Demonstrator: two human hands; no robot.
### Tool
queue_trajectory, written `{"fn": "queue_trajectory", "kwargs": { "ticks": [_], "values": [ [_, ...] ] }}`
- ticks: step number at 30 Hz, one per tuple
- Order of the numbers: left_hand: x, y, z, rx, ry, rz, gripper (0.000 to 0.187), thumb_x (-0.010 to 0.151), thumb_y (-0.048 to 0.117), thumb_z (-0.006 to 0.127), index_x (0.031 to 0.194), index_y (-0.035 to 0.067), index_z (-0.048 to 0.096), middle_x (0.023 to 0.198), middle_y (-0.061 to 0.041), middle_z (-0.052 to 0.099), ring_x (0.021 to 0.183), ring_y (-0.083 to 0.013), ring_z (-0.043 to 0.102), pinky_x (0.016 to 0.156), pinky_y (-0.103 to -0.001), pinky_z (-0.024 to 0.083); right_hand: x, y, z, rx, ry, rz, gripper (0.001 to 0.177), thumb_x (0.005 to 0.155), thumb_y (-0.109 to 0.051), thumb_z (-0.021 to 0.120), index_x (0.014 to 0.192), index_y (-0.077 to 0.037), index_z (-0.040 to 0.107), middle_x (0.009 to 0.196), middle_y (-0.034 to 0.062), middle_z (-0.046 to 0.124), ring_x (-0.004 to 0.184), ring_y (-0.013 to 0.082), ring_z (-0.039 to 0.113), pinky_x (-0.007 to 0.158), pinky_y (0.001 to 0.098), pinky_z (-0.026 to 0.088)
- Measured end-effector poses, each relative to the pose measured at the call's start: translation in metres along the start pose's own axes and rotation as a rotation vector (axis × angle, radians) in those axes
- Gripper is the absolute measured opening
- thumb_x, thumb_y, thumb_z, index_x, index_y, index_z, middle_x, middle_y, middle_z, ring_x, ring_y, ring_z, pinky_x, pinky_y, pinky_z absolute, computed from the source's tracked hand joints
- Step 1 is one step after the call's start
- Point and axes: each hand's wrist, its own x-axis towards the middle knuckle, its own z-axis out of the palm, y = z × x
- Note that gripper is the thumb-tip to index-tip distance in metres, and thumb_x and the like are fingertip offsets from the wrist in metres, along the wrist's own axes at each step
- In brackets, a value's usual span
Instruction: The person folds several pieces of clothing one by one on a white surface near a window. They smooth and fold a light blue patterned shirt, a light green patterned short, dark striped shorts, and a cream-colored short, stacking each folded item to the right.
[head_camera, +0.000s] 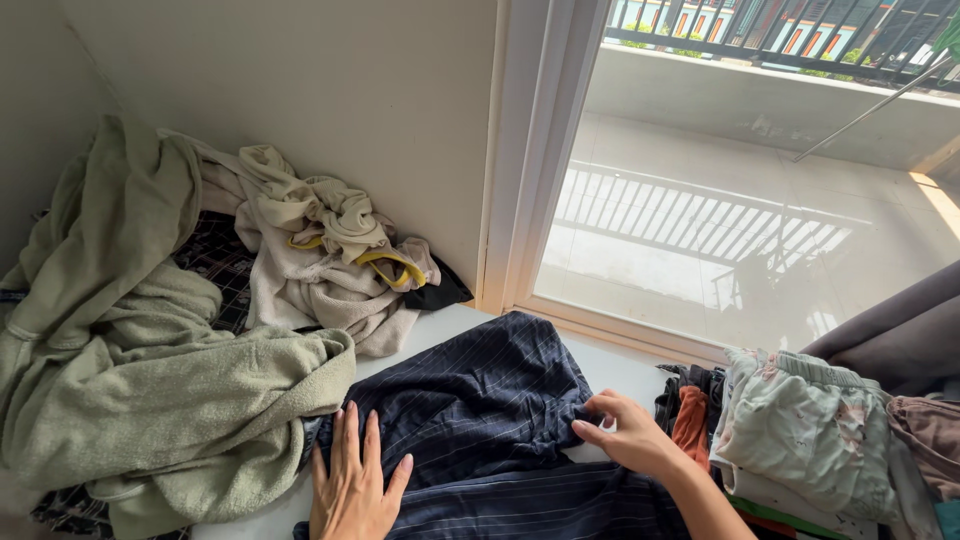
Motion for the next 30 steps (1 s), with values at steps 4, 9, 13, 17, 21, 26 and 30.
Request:
{"fn": "queue_trajectory", "kwargs": {
  "ticks": [4, 9, 13, 17, 21, 26, 30],
  "values": [
    [-0.001, -0.008, 0.004, -0.086, 0.001, -0.036, 0.088, 0.092, 0.062, 0.04, 0.158, 0.007, 0.023, 0.169, -0.021, 0.009, 0.153, -0.0328, 0.011, 0.115, -0.057, 0.018, -0.003, 0.012, -0.003, 0.608, 0.13, -0.06, 0.022, 0.087, -0.018, 0.077, 0.101, -0.001, 0.078, 0.086, 0.0059, 0.07, 0.084, 0.0148, 0.062, 0.079, 0.0293, 0.049],
    [0.002, -0.015, 0.002, -0.038, -0.048, -0.067, 0.088, 0.093, 0.061, 0.038, 0.16, 0.007, 0.02, 0.17, -0.02, 0.008, 0.152, -0.032, 0.01, 0.117, -0.055, 0.017, -0.02, 0.031, -0.02, 0.656, 0.102, -0.015, 0.021, 0.088, -0.012, 0.079, 0.098, 0.004, 0.07, 0.089, 0.0096, 0.069, 0.083, 0.0153, 0.061, 0.077, 0.0305, 0.05],
    [0.003, -0.01, -0.002, 0.047, -0.135, -0.065, 0.087, 0.093, 0.061, 0.038, 0.16, 0.008, 0.019, 0.169, -0.021, 0.007, 0.153, -0.0317, 0.008, 0.118, -0.056, 0.016, -0.026, 0.007, -0.018, 0.275, 0.02, 0.351, 0.029, 0.089, -0.024, 0.077, 0.114, -0.015, 0.068, 0.101, 0.0061, 0.076, 0.094, 0.0105, 0.067, 0.084, 0.0262, 0.05],
    [0.003, -0.006, -0.004, 0.038, -0.217, -0.03, 0.082, 0.095, 0.057, 0.039, 0.16, 0.01, 0.021, 0.17, -0.025, 0.002, 0.151, -0.0353, 0.006, 0.115, -0.061, 0.016, -0.023, -0.02, -0.01, 0.151, 0.069, 0.245, 0.029, 0.093, -0.032, 0.073, 0.106, -0.006, 0.077, 0.095, 0.0065, 0.076, 0.089, 0.0115, 0.065, 0.08, 0.0281, 0.05],
    [0.0, 0.0, -0.009, -0.036, -0.002, 0.116, 0.08, 0.089, 0.053, 0.048, 0.154, 0.01, 0.031, 0.166, -0.028, 0.01, 0.154, -0.0408, 0.011, 0.115, -0.063, 0.017, -0.031, -0.015, -0.023, 0.402, 0.303, 0.116, 0.028, 0.088, -0.025, 0.075, 0.101, -0.001, 0.078, 0.085, 0.008, 0.076, 0.078, 0.0137, 0.065, 0.073, 0.0295, 0.051],
    [0.021, 0.009, -0.051, 0.041, -0.36, 0.104, 0.086, 0.095, 0.057, 0.053, 0.159, 0.009, 0.022, 0.167, -0.029, 0.002, 0.151, -0.0416, 0.0, 0.119, -0.061, 0.009, -0.056, -0.012, -0.033, 0.501, 0.449, 0.003, 0.027, 0.083, -0.019, 0.082, 0.103, -0.002, 0.077, 0.081, 0.0056, 0.074, 0.073, 0.0126, 0.059, 0.067, 0.0302, 0.047],
    [0.049, 0.039, -0.089, 0.037, -0.498, 0.301, 0.073, 0.095, 0.046, 0.063, 0.148, 0.006, 0.033, 0.158, -0.024, 0.018, 0.15, -0.0431, 0.01, 0.119, -0.063, 0.012, -0.077, -0.031, -0.024, 0.064, 0.48, 0.125, 0.027, 0.077, -0.023, 0.085, 0.103, -0.015, 0.082, 0.075, 0.0033, 0.071, 0.069, 0.0138, 0.06, 0.066, 0.0304, 0.048]
  ]
}}
